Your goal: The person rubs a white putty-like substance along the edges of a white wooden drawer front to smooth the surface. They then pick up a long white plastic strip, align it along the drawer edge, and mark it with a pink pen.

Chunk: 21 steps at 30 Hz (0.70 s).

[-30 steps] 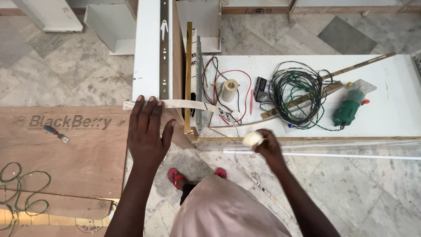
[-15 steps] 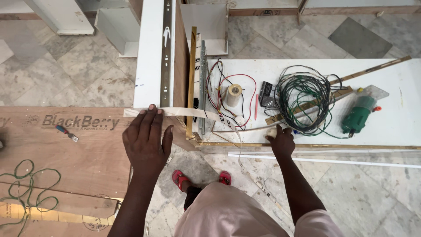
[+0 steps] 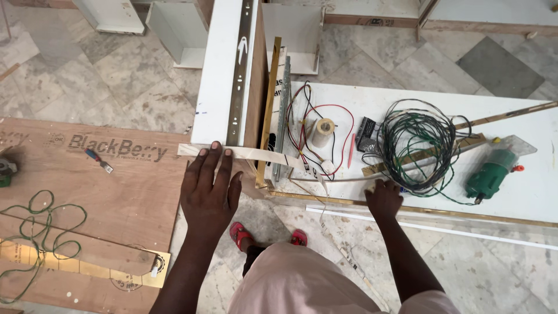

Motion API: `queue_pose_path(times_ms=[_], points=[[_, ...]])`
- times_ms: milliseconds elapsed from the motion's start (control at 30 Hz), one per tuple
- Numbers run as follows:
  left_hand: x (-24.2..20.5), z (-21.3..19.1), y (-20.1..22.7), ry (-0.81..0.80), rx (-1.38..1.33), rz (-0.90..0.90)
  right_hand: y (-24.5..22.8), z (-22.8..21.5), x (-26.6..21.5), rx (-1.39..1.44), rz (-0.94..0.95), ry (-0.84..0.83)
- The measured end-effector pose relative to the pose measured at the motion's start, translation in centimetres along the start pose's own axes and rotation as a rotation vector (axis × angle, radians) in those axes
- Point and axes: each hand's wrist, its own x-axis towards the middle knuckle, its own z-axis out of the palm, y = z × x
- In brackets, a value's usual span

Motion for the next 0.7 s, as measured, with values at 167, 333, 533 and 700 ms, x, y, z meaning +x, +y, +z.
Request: queue_pose_path(times_ms=[167, 333, 533, 700], points=[[-0.3, 0.4, -0.3, 0.011, -0.019, 0.002, 0.7, -0.5, -1.9, 0.066, -0.068, 0.128], [-0.2, 0.3, -0.2, 0.016, -0.021, 0.006, -1.8, 0.1, 2.3, 0.24, -0.277, 0.132], [-0.4, 0.1, -0.1, 0.004, -0.035, 0.005, -6.6, 0.2, 7.9, 0.202, -0.269, -0.055], [-0.7, 0.5, -0.3, 0.037, -0.067, -0.008, -7.8, 0.5, 7.7, 0.11, -0.172, -0.209]])
